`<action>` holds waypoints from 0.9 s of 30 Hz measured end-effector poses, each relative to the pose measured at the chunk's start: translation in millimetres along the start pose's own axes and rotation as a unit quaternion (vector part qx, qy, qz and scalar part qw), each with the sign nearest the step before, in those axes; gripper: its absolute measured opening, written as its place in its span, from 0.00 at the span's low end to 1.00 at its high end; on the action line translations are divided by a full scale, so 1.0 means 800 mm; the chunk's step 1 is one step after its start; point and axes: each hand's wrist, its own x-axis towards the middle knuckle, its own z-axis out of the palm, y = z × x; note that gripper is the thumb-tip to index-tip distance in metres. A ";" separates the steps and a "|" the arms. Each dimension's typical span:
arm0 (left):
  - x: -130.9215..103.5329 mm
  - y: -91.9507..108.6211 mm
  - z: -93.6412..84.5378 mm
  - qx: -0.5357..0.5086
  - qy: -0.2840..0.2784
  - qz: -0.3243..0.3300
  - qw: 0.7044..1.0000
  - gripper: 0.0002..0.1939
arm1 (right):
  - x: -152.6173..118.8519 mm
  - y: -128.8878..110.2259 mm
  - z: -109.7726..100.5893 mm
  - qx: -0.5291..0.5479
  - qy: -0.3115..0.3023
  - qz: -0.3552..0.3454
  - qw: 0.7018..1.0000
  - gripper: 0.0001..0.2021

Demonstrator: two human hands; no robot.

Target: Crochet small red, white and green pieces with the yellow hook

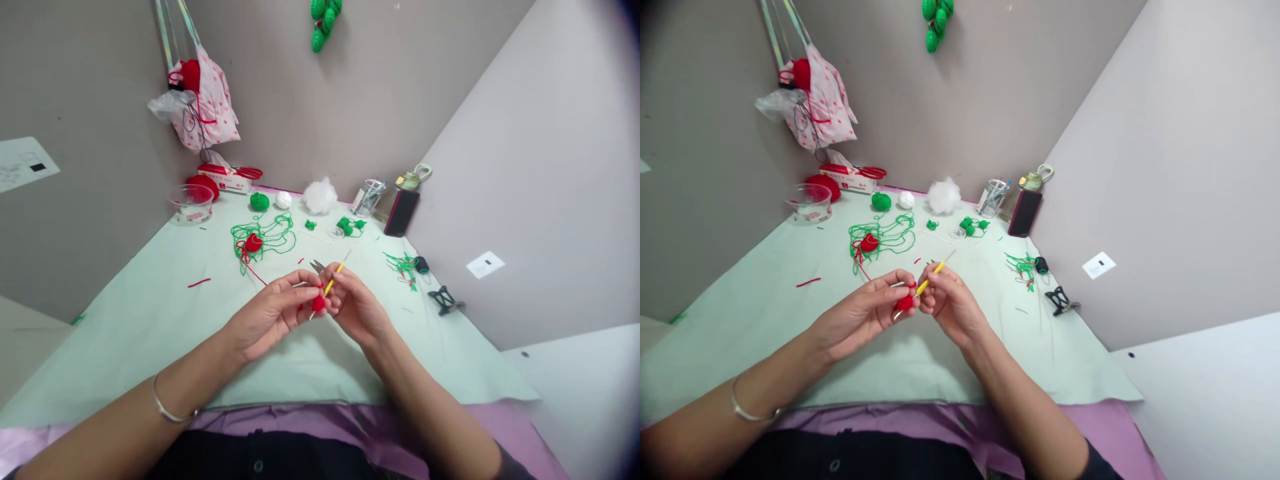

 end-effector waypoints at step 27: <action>-0.040 -0.027 0.011 0.064 0.099 0.122 0.986 0.23 | -0.071 0.037 0.060 0.067 0.208 -0.233 0.948 0.06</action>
